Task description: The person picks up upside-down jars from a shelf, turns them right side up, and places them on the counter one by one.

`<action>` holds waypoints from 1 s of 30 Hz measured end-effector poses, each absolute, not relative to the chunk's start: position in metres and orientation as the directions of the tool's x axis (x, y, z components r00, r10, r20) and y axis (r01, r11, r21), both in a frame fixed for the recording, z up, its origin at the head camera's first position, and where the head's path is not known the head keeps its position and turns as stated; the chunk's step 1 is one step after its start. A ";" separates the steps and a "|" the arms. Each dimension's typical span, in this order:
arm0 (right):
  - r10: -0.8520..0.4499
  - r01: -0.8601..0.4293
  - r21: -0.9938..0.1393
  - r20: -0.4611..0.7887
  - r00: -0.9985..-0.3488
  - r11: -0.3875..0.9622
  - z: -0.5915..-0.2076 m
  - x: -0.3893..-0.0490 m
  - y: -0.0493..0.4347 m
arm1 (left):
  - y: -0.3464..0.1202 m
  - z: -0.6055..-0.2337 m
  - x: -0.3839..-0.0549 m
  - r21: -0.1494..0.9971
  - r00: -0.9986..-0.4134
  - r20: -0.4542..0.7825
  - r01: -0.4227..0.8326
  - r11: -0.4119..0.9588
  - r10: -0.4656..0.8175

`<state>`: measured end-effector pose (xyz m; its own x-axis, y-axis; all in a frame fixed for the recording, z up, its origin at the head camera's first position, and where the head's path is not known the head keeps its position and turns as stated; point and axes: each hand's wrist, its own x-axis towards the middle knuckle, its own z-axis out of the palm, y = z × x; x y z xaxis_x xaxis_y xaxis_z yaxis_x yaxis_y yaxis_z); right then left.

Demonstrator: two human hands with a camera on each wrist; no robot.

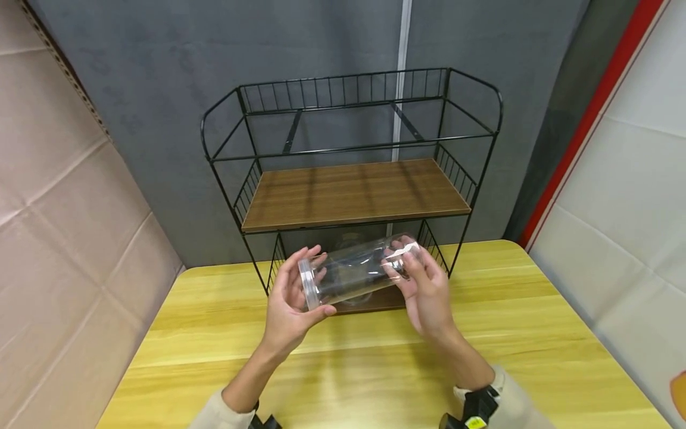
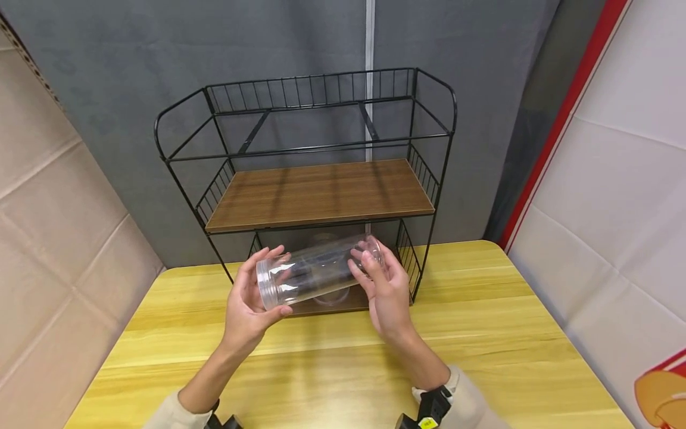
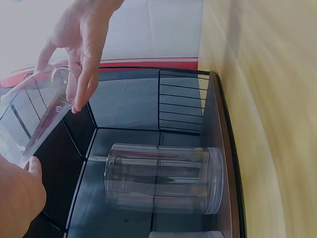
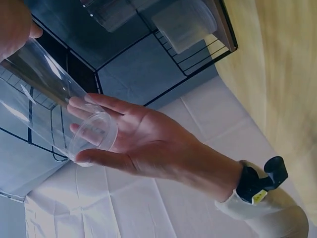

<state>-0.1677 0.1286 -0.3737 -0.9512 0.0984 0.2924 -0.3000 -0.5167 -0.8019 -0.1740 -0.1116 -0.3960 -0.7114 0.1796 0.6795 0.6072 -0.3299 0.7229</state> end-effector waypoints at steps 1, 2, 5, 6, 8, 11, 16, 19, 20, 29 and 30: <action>0.098 -0.293 -0.803 0.284 -0.954 -0.519 -0.374 -0.167 0.128 | -0.111 -0.397 -0.174 0.716 -0.708 0.684 0.607 -0.344 0.176; 0.100 -0.284 -0.805 0.274 -0.957 -0.521 -0.375 -0.167 0.127 | -0.111 -0.397 -0.174 0.711 -0.706 0.687 0.605 -0.357 0.172; 0.089 -0.277 -0.814 0.271 -0.959 -0.511 -0.378 -0.166 0.127 | -0.112 -0.396 -0.173 0.693 -0.694 0.701 0.610 -0.385 0.162; 0.079 -0.277 -0.815 0.277 -0.958 -0.508 -0.379 -0.166 0.127 | -0.112 -0.396 -0.173 0.690 -0.694 0.703 0.611 -0.389 0.158; 0.056 -0.276 -0.823 0.287 -0.956 -0.496 -0.380 -0.166 0.127 | -0.113 -0.394 -0.172 0.685 -0.692 0.707 0.618 -0.386 0.148; 0.010 -0.275 -0.848 0.304 -0.953 -0.454 -0.383 -0.165 0.128 | -0.116 -0.391 -0.171 0.686 -0.695 0.707 0.629 -0.367 0.130; -0.012 -0.300 -0.909 0.317 -0.948 -0.288 -0.385 -0.164 0.132 | -0.119 -0.386 -0.170 0.666 -0.683 0.722 0.646 -0.373 0.106; -0.016 -0.326 -0.933 0.332 -0.943 -0.150 -0.386 -0.162 0.136 | -0.121 -0.383 -0.170 0.652 -0.672 0.733 0.655 -0.381 0.099; -0.020 -0.339 -0.935 0.343 -0.939 -0.105 -0.387 -0.161 0.138 | -0.122 -0.382 -0.170 0.651 -0.671 0.735 0.658 -0.379 0.098; 0.044 -0.688 -0.712 0.699 -0.714 0.140 -0.379 -0.156 0.162 | -0.134 -0.377 -0.171 0.663 -0.654 0.744 0.698 -0.271 0.138; 0.060 -0.722 -0.673 0.737 -0.673 0.161 -0.375 -0.156 0.166 | -0.136 -0.376 -0.171 0.665 -0.654 0.743 0.699 -0.263 0.144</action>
<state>-0.1557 0.1661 -0.3755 -0.6733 0.0599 0.7369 -0.7220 0.1614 -0.6728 -0.1714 -0.1364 -0.3765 -0.6535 0.1443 0.7430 0.6986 -0.2628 0.6655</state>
